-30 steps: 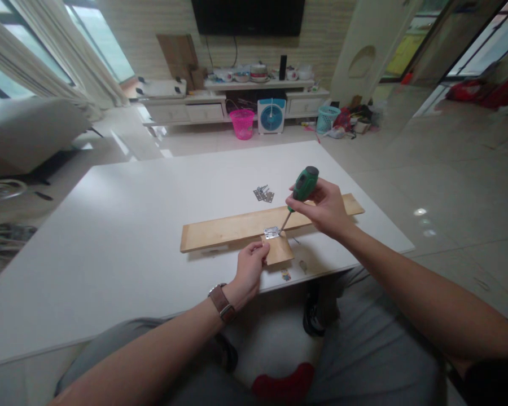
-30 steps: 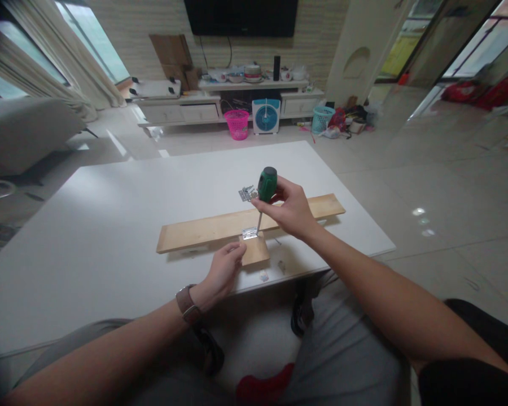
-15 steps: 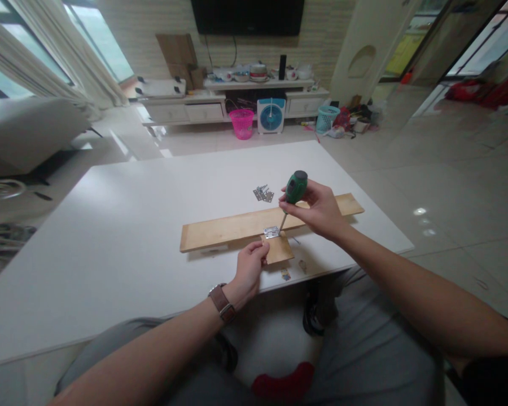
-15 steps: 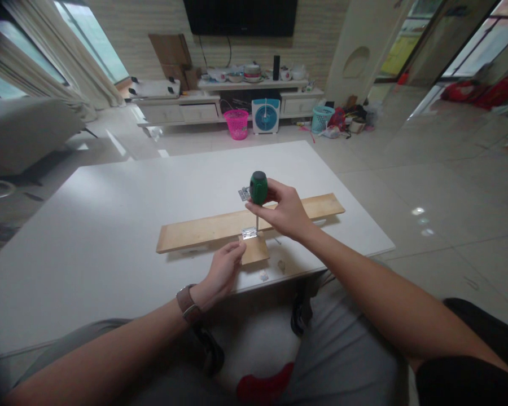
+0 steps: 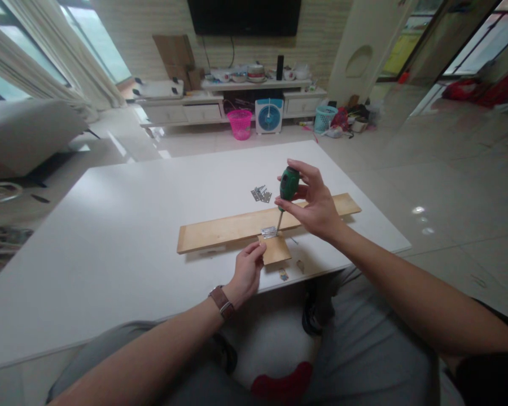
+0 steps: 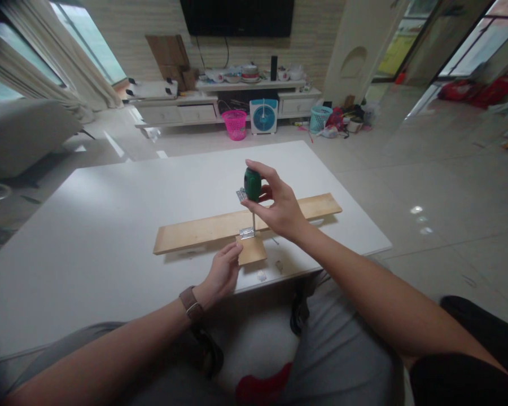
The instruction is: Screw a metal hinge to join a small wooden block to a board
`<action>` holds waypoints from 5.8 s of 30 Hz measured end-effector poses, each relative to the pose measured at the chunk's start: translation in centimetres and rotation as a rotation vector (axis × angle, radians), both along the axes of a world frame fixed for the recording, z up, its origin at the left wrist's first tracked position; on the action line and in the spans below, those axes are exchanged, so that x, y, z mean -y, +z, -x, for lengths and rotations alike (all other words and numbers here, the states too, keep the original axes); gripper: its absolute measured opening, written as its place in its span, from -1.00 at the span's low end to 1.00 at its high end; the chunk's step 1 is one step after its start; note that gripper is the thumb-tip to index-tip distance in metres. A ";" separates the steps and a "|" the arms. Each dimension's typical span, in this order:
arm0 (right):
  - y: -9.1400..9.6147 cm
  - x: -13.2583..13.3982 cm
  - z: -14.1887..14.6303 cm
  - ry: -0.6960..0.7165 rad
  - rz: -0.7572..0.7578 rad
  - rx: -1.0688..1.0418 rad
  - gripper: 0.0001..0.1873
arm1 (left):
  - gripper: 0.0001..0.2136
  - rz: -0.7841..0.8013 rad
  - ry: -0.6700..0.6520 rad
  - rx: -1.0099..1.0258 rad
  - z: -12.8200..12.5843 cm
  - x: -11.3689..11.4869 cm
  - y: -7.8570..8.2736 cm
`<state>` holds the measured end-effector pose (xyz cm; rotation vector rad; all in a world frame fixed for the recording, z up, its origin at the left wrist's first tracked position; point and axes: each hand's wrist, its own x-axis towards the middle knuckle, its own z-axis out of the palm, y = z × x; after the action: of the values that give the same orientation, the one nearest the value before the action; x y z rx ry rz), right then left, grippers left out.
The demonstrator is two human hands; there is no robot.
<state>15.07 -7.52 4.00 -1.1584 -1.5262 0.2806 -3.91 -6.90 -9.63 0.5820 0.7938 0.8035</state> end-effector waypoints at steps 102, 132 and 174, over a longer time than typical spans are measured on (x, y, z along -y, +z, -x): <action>0.6 0.1 0.3 -0.023 -0.156 0.065 -0.60 | -0.65 0.012 -0.031 0.006 0.0 -0.2 -0.7; 1.0 0.5 0.5 0.020 -0.115 0.066 -0.53 | -0.68 0.000 -0.026 0.022 0.1 -0.2 -0.8; 0.6 0.4 0.4 0.019 -0.103 0.064 -0.54 | -0.66 0.011 -0.025 0.012 0.1 -0.3 -1.0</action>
<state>14.66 -7.89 4.56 -1.0812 -1.5899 0.1763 -3.98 -6.65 -10.58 0.5758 0.7777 0.7782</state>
